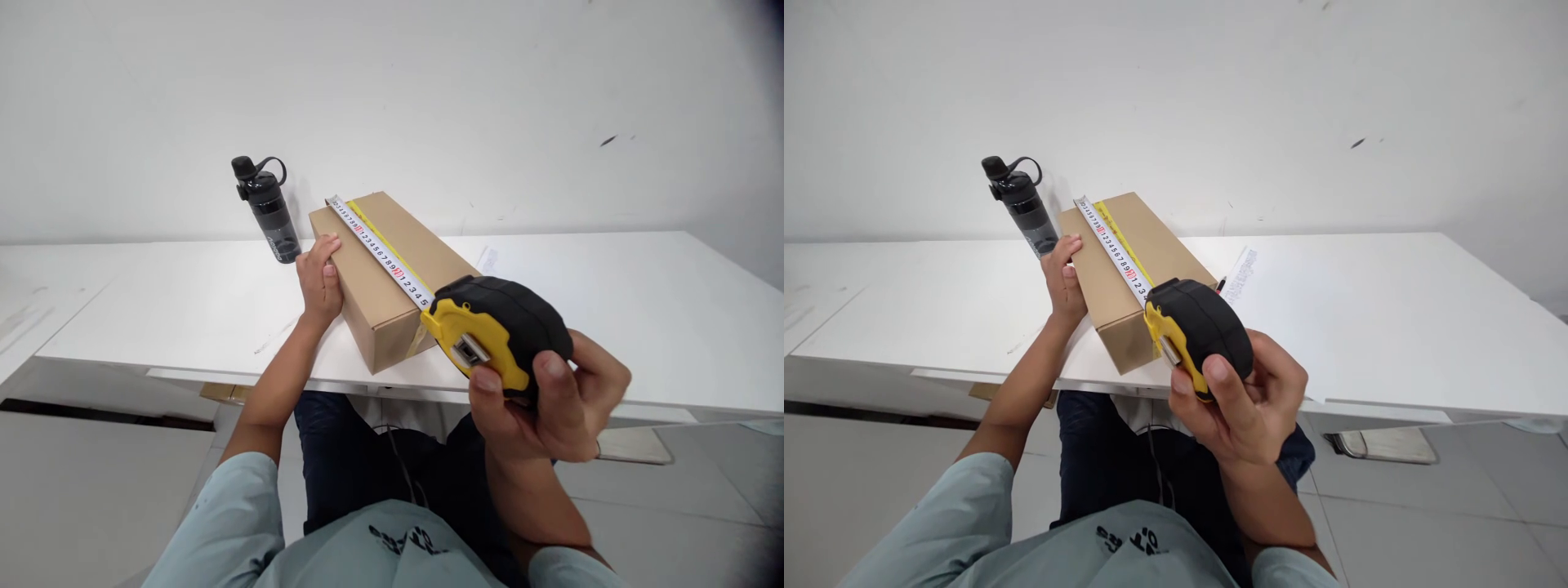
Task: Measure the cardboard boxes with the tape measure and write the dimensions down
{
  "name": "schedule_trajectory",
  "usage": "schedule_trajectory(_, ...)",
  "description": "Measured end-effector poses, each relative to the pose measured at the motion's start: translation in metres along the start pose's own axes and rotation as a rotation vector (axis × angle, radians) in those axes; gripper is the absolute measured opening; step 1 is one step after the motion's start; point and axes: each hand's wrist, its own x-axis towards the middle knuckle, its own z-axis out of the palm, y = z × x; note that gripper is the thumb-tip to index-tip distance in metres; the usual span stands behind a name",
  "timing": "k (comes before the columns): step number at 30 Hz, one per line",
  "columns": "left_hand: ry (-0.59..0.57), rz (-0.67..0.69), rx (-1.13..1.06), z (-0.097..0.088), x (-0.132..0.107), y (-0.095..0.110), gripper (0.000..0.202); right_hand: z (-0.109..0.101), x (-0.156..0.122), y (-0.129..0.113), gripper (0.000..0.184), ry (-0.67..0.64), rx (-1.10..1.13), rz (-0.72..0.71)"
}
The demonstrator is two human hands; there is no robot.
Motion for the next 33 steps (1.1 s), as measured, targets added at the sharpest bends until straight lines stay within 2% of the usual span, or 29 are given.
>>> schedule_trajectory(2, -0.002, 0.004, -0.009, 0.0, 0.0, 0.0, 0.052, 0.002, 0.008, -0.007, 0.081, 0.067, -0.028, -0.153)
schedule_trajectory(3, -0.004, 0.008, -0.008, 0.0, 0.0, 0.0, 0.053, 0.003, 0.01, -0.009, 0.082, 0.086, -0.047, -0.187)
schedule_trajectory(10, -0.014, 0.006, -0.02, 0.0, 0.0, 0.0, 0.053, 0.005, 0.01, -0.012, 0.08, 0.102, -0.071, -0.187)
schedule_trajectory(17, -0.042, -0.122, -0.041, -0.004, 0.004, 0.002, 0.077, 0.003, 0.016, -0.012, 0.08, 0.075, -0.093, -0.192)
schedule_trajectory(21, -0.01, -0.164, -0.181, -0.005, 0.016, 0.011, 0.082, 0.001, 0.018, -0.011, 0.081, 0.055, -0.074, -0.181)
schedule_trajectory(23, -0.072, -0.12, -0.21, -0.006, 0.023, 0.018, 0.086, 0.0, 0.018, -0.008, 0.082, 0.041, -0.076, -0.196)
schedule_trajectory(27, -0.303, 0.023, -0.142, -0.015, 0.032, 0.023, 0.089, 0.0, 0.019, 0.002, 0.08, 0.024, -0.055, -0.208)
schedule_trajectory(30, -0.299, 0.005, -0.142, -0.021, 0.03, 0.02, 0.095, 0.004, 0.024, 0.004, 0.08, 0.023, -0.035, -0.207)
schedule_trajectory(33, -0.247, -0.016, -0.137, -0.021, 0.027, 0.02, 0.089, 0.008, 0.026, 0.001, 0.082, 0.028, -0.029, -0.226)
